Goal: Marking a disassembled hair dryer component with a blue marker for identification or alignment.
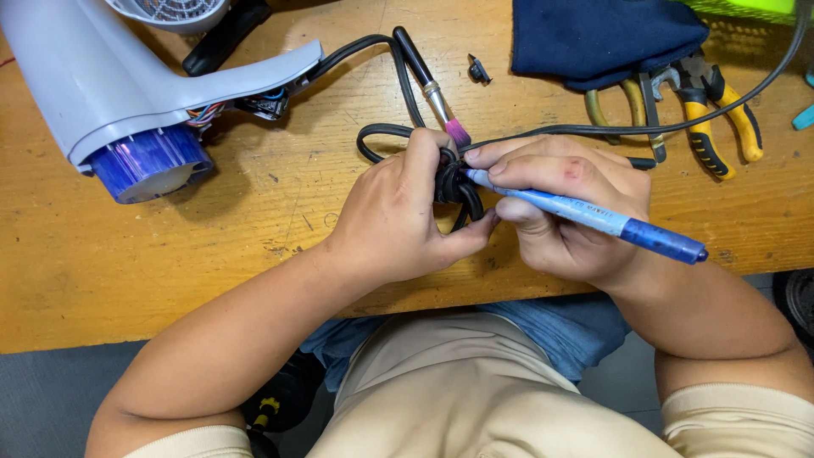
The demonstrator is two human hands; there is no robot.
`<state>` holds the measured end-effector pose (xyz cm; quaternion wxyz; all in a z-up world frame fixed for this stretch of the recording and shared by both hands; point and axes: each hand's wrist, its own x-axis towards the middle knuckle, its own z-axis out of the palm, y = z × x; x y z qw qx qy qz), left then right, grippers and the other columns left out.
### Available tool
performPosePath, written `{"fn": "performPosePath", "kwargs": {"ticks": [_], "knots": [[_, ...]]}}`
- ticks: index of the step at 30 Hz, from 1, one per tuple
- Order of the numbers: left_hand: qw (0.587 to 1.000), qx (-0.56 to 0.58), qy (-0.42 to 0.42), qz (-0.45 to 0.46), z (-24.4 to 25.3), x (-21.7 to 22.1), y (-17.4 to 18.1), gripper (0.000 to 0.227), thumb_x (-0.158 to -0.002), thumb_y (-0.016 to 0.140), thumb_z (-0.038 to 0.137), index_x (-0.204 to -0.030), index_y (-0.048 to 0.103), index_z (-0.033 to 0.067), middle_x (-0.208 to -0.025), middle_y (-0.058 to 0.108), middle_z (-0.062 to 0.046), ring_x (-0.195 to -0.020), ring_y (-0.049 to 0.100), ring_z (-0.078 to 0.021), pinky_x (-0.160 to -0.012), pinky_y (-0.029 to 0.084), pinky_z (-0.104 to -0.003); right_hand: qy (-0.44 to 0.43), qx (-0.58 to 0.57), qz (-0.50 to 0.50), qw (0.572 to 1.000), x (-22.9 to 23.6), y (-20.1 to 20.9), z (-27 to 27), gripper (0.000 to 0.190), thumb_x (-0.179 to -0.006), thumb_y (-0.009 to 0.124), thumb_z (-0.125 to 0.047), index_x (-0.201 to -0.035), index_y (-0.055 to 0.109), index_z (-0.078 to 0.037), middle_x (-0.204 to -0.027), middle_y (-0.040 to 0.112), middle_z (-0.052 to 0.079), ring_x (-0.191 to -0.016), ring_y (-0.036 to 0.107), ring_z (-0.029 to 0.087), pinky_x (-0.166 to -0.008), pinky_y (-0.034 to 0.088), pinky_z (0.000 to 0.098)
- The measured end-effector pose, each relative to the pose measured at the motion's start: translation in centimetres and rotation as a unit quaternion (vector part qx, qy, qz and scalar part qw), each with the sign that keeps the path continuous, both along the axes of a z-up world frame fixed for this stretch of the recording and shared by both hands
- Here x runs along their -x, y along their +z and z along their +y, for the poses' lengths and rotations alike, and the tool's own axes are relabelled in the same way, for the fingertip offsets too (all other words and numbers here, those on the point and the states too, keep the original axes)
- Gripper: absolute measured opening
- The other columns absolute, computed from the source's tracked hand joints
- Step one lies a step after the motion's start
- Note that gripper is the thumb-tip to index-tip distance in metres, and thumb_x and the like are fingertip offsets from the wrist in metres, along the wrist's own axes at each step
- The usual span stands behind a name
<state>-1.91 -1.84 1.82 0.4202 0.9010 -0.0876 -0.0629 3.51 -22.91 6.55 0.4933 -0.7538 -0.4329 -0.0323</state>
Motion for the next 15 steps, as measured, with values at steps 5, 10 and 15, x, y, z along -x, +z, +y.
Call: {"fn": "performPosePath", "kwargs": {"ticks": [5,10,15], "knots": [[1.000,-0.016,-0.005,-0.002,0.00,0.10,-0.28,0.079,-0.089,0.090,0.054,-0.136,0.048,0.0059,-0.095,0.076,-0.017,-0.084,0.079,-0.0511,-0.064,0.056,-0.062,0.017,0.007,-0.054,0.998,-0.45,-0.15,0.15,0.025,-0.117,0.061,-0.013,-0.115,0.070,0.011,-0.105,0.079,0.030,-0.105,0.089,0.051,-0.093,0.073,0.0485],[0.999,-0.035,-0.002,0.011,-0.15,0.17,-0.28,0.081,-0.088,0.089,0.056,-0.137,0.049,0.0066,-0.097,0.076,-0.016,-0.085,0.078,-0.0509,-0.064,0.056,-0.064,0.026,0.005,-0.072,0.997,-0.54,-0.19,0.09,0.029,-0.116,0.062,-0.014,-0.110,0.071,0.013,-0.099,0.078,0.027,-0.102,0.089,0.052,-0.091,0.073,0.0490],[0.999,-0.033,-0.003,-0.012,-0.11,0.06,-0.23,0.079,-0.088,0.090,0.054,-0.137,0.050,0.0052,-0.094,0.079,-0.018,-0.083,0.079,-0.0514,-0.065,0.057,-0.063,0.036,0.015,-0.066,0.997,-0.63,0.11,0.14,0.029,-0.116,0.061,-0.015,-0.110,0.071,0.012,-0.099,0.078,0.027,-0.103,0.089,0.052,-0.091,0.072,0.0484]]}}
